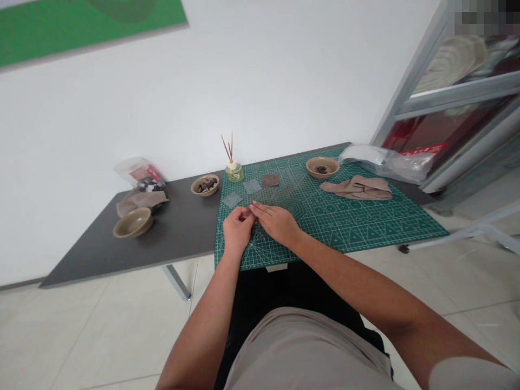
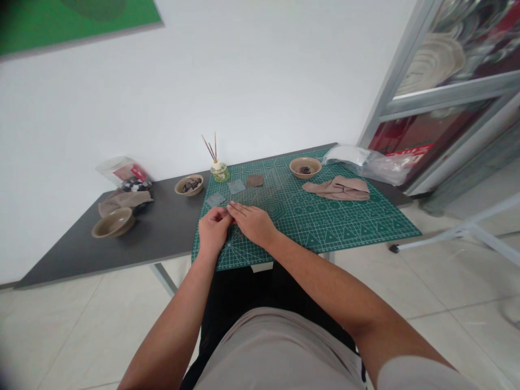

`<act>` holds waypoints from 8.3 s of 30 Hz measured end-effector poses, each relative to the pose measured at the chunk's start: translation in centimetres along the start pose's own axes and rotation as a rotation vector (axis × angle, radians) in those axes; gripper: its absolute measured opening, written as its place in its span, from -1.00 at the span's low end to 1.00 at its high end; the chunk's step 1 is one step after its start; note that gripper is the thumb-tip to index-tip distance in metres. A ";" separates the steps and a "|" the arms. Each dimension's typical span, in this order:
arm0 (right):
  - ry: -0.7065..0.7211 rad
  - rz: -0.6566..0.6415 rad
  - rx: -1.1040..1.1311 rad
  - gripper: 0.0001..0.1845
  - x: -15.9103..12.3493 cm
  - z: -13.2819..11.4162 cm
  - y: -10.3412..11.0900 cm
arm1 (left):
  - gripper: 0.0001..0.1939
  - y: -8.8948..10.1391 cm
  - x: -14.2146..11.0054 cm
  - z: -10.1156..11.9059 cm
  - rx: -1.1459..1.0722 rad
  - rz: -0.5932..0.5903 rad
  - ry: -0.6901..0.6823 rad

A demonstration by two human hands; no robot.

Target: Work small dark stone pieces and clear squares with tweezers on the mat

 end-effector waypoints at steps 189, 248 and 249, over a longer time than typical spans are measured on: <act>-0.074 0.012 0.162 -0.50 0.0 0.1 0.9 | -0.84 -0.4 0.1 -0.7 -0.455 -0.002 -0.053; -0.591 0.047 0.909 -0.72 -2.5 8.8 2.6 | -0.72 -4.4 -2.3 4.1 0.742 -0.309 -0.530; -0.581 0.035 0.863 -0.74 -2.5 8.6 2.6 | -0.71 -4.3 -2.3 4.0 0.756 -0.301 -0.514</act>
Point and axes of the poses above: each hand's wrist, its own x-axis towards the middle knuckle, its own y-axis out of the back of the hand, z = x × y, the point moved 8 cm from there along x, towards the middle knuckle, and after that the axes turned 14 degrees about x, right-handed, at the moved point
